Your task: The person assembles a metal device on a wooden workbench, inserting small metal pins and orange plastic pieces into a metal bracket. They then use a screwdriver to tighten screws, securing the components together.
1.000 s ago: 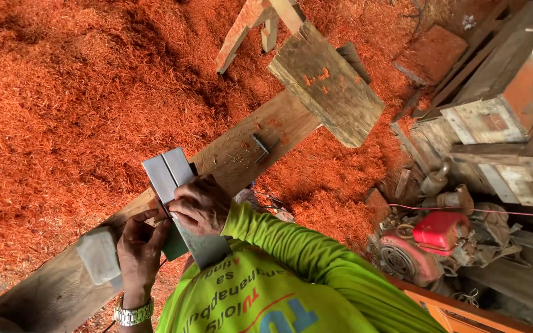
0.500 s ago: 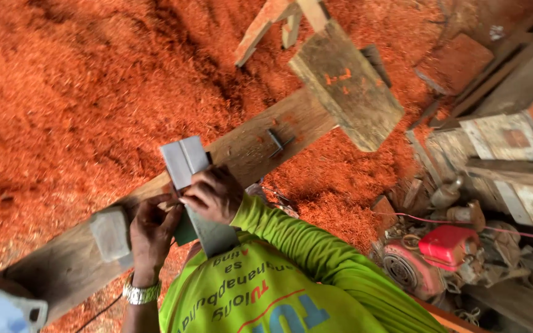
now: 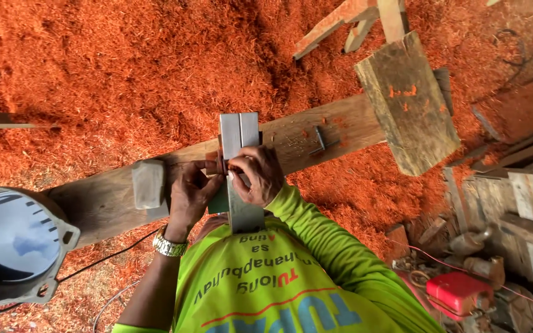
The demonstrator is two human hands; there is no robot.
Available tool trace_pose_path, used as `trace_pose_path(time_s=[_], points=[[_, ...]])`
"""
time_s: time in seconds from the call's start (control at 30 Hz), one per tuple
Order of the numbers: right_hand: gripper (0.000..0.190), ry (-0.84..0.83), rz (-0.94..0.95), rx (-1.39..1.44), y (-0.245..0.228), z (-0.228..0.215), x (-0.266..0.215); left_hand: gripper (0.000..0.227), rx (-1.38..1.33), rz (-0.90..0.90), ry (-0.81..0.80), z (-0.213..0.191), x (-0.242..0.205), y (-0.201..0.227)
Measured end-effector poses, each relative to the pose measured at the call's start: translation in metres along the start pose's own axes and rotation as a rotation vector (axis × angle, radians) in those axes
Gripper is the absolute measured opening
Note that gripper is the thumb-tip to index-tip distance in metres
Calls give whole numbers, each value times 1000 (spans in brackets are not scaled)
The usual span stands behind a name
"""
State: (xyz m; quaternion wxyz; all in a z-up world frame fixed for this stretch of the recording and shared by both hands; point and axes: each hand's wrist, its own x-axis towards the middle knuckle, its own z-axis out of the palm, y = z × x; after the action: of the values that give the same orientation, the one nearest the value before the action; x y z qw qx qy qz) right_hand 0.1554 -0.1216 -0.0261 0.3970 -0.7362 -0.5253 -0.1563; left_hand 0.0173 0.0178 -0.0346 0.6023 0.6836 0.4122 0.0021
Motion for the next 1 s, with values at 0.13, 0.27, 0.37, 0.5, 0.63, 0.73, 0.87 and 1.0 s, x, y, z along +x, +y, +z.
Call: trace_pose_path(time_s=[0.13, 0.27, 0.37, 0.5, 0.63, 0.73, 0.87, 1.0], points=[[17, -1, 18, -27, 2, 6, -3, 34, -2, 16, 5, 3, 0, -2], [12, -4, 31, -6, 2, 7, -5, 35, 14, 34, 0, 3, 1, -3], [13, -4, 31, 12, 1, 7, -4, 36, 24, 14, -8, 0, -4, 3], [16, 17, 53, 16, 2, 9, -5, 37, 62, 15, -28, -6, -6, 13], [18, 30, 49, -32, 3, 9, -3, 38, 76, -13, -45, -4, -4, 13], [20, 26, 86, 29, 2, 11, -3, 37, 73, 5, -36, -5, -4, 13], [13, 8, 43, 6, -4, 4, 5, 36, 58, 25, -33, -3, -6, 9], [13, 2, 48, 11, 8, 13, -15, 35, 77, 12, -35, -5, -6, 8]])
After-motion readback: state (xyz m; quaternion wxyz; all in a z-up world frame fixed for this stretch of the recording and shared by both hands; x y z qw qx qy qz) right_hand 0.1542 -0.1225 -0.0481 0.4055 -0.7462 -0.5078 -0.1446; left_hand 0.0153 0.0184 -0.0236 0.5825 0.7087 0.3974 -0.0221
